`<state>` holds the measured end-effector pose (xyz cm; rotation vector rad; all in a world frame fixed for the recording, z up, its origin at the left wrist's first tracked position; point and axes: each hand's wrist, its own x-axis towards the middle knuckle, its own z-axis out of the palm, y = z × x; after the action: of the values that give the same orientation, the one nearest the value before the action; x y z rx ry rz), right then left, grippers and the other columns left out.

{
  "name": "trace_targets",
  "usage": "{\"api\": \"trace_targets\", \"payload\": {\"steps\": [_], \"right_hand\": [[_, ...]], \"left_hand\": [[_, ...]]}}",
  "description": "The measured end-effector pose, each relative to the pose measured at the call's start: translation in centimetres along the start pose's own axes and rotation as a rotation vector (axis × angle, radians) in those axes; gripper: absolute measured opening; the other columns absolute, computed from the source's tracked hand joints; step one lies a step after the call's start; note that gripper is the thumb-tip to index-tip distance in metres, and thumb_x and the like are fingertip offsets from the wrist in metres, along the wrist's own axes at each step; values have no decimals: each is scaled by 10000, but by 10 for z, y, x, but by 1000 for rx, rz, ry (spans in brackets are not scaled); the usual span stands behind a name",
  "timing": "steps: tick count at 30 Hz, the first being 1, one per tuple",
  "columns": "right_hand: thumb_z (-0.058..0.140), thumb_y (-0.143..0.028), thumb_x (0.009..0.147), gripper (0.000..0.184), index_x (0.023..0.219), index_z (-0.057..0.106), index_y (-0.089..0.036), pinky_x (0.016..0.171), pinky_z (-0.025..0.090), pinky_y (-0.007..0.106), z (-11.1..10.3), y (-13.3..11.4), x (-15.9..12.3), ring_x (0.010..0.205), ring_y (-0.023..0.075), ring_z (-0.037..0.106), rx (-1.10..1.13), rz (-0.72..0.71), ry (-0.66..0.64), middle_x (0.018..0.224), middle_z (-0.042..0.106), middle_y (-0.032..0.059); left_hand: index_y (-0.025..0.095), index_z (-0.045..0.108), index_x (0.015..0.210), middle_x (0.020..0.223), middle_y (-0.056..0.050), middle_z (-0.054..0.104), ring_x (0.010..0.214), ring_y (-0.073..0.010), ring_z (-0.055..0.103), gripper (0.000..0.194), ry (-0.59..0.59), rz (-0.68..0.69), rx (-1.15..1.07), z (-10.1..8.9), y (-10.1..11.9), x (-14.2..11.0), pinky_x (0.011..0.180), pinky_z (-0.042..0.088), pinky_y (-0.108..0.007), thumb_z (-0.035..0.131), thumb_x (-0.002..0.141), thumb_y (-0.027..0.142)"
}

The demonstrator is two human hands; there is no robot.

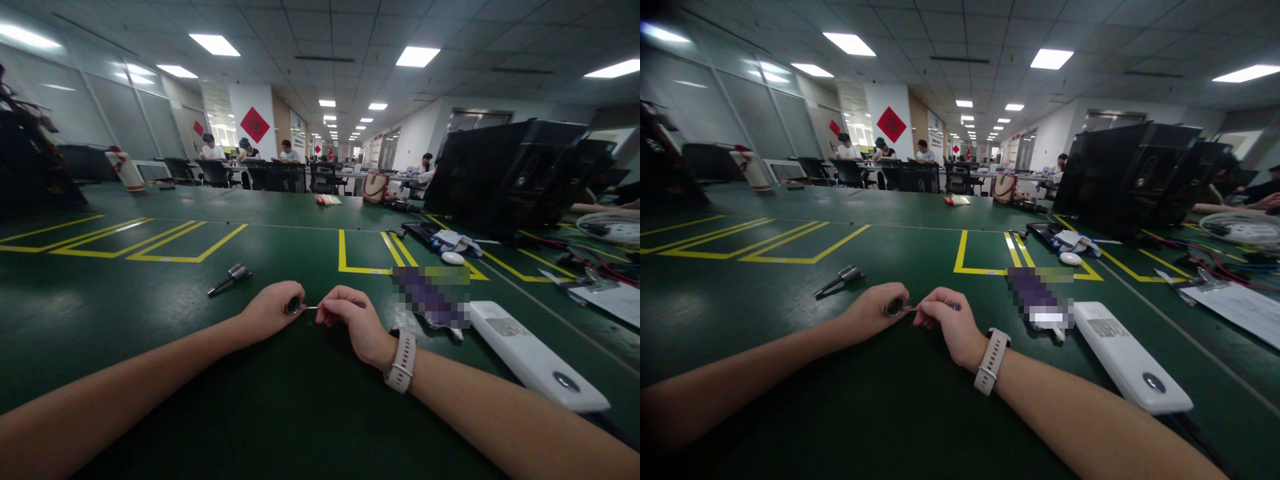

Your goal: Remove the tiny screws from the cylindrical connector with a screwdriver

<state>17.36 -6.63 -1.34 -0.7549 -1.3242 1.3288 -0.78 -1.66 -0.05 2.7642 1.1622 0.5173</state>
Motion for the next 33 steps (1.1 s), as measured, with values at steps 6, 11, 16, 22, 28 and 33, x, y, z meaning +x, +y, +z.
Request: {"api": "trace_targets", "payload": {"steps": [6, 11, 16, 22, 28, 33], "right_hand": [[546, -207, 769, 119, 674, 603, -165, 606, 401, 277, 1, -1, 0, 623, 134, 524, -116, -23, 43, 641, 593, 0], [533, -232, 807, 119, 739, 613, -175, 636, 425, 286, 2, -4, -3, 693, 146, 542, -235, -95, 17, 731, 601, 9], [528, -254, 827, 132, 769, 617, -175, 639, 431, 286, 3, -3, -3, 698, 145, 541, -290, -128, -37, 752, 600, 11], [524, -216, 822, 136, 724, 608, -174, 631, 408, 277, 5, -5, -5, 672, 139, 529, -401, -194, 4, 699, 585, -1], [542, -192, 787, 149, 661, 618, -169, 630, 394, 277, 5, -7, -6, 649, 136, 521, -355, -145, 6, 656, 583, -5], [532, -194, 747, 124, 653, 604, -154, 575, 405, 267, -1, 2, 4, 577, 131, 534, 69, 52, 8, 599, 608, 9]], "left_hand": [[160, 488, 861, 847, -31, 532, 744, -159, 512, 152, 8, 61, -96, -2, 2, -2, 638, 407, -261, 503, 712, 137], [169, 471, 827, 825, -28, 532, 727, -165, 514, 112, 19, -3, -120, 0, -2, -1, 612, 402, -264, 511, 723, 179], [172, 473, 845, 786, -16, 570, 679, -156, 547, 123, -15, -45, -115, 1, -1, 0, 572, 401, -251, 525, 757, 239], [176, 517, 782, 751, -13, 577, 691, -163, 551, 83, -41, -14, -51, 3, -1, 1, 600, 402, -258, 508, 782, 258], [175, 506, 777, 746, -12, 562, 682, -164, 541, 14, -41, 19, 13, 3, 0, -2, 609, 389, -265, 492, 775, 172], [175, 499, 776, 742, -9, 557, 668, -151, 538, 20, -43, 63, 30, 3, 0, -5, 615, 394, -259, 488, 790, 167]]}}
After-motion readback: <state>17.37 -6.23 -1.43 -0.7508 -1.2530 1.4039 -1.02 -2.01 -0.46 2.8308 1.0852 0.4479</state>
